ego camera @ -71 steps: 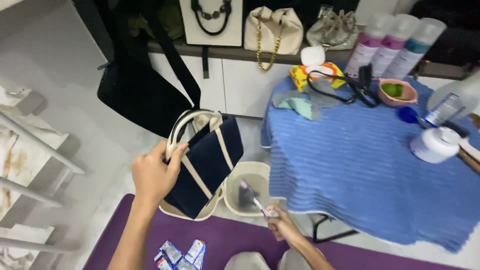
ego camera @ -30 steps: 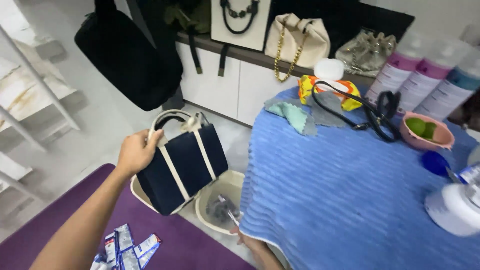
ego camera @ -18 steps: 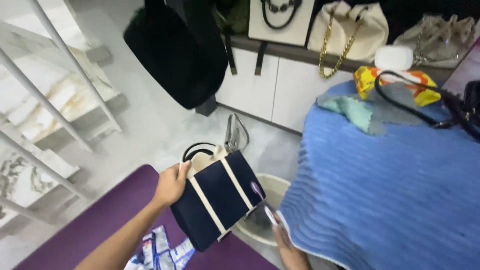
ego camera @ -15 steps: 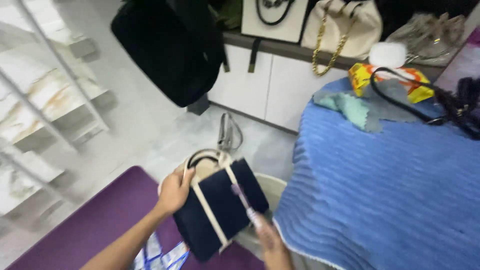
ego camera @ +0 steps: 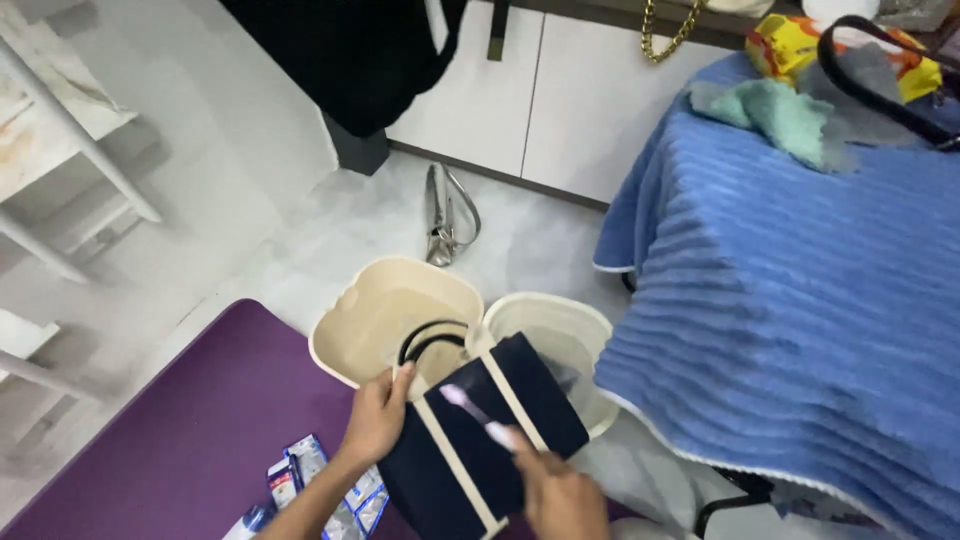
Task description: The person cleans a navy blue handbag with white stripes using a white cloth, a spray bottle, and a toothbrush. They wipe the interior and exterior of the bag, spray it with a cleaning solution, and scrub the surface with the toothbrush.
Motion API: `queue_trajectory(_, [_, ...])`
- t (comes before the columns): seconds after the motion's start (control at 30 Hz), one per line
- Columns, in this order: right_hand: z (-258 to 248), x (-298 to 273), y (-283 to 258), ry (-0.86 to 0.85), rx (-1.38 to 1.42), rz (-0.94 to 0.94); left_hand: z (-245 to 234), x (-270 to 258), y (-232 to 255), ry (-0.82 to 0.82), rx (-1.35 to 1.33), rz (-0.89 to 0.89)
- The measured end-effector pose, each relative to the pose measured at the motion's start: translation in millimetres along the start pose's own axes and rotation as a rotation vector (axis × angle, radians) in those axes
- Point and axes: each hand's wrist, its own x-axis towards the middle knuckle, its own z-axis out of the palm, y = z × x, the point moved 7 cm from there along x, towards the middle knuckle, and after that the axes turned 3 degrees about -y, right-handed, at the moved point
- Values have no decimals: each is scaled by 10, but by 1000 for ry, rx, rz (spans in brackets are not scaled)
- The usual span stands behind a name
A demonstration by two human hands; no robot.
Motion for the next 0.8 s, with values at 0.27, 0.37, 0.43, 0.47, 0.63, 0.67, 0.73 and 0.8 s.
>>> queue_trajectory(0.27, [202, -243, 205, -46, -145, 110, -58, -369, -311, 16, 28, -80])
queue_trajectory(0.37, [760, -387, 110, -352, -180, 210, -17, -475, -458, 0, 57, -92])
queue_trajectory(0.43, [729, -523, 120, -372, -192, 236, 19, -557, -609, 0, 47, -123])
queue_trajectory(0.47, [726, -546, 105, -379, -200, 259, -9, -567, -677, 6, 41, -143])
queue_trajectory(0.63, [781, -683, -222, -165, -143, 38, -6, -676, -910, 31, 94, -163])
queue_trajectory(0.67, [860, -715, -342, -142, -97, -83, -63, -642, -938, 77, 89, -125])
queue_trajectory(0.73, [1007, -624, -6, -145, -195, 11, -147, -654, -1018, 82, 115, -127])
queue_trajectory(0.8, [1004, -516, 68, -154, -316, 113, -123, -558, -1044, 74, 118, -133])
